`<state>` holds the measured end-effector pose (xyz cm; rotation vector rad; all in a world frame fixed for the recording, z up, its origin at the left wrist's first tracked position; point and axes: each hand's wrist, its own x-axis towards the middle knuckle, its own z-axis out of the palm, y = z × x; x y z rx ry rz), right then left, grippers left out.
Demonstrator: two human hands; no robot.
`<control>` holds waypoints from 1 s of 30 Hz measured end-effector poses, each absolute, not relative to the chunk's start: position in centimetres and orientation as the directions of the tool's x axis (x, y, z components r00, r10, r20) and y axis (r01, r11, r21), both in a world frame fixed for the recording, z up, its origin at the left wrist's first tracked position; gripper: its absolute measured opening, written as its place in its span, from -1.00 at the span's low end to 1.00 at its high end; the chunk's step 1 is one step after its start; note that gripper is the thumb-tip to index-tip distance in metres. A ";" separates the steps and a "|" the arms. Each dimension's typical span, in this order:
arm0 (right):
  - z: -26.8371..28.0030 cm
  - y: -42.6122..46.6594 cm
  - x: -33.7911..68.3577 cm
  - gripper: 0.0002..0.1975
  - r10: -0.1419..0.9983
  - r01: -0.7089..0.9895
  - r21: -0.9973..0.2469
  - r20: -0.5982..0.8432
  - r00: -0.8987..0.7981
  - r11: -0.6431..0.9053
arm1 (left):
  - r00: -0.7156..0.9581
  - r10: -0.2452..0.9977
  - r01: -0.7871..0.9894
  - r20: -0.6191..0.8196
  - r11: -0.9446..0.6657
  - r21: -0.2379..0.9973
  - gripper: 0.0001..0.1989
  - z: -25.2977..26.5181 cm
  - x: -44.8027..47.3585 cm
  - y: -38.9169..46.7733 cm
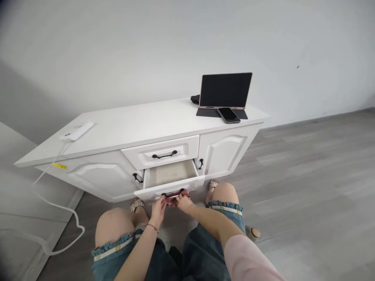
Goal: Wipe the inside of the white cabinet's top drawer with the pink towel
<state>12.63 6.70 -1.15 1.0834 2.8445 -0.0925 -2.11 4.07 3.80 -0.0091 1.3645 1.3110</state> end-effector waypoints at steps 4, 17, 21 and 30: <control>0.1 8.3 18.5 -0.69 0.664 0.666 0.027 -0.114 -0.739 0.746 | -0.158 0.602 -0.696 -0.782 0.494 0.521 -0.88 3.5 -0.1 6.0; 5.6 7.9 23.5 -0.62 0.764 0.768 0.058 0.082 -0.640 0.638 | -0.141 0.704 -0.758 -0.696 0.376 0.533 -0.81 1.8 0.5 4.9; 5.2 7.2 17.7 -0.65 0.718 0.727 0.012 0.150 -0.680 0.686 | -0.181 0.709 -0.761 -0.682 0.338 0.554 -0.80 1.0 0.7 4.9; 5.8 7.2 15.7 -0.73 0.706 0.714 -0.008 0.160 -0.690 0.700 | -0.210 0.711 -0.756 -0.671 0.317 0.573 -0.79 0.2 0.5 4.6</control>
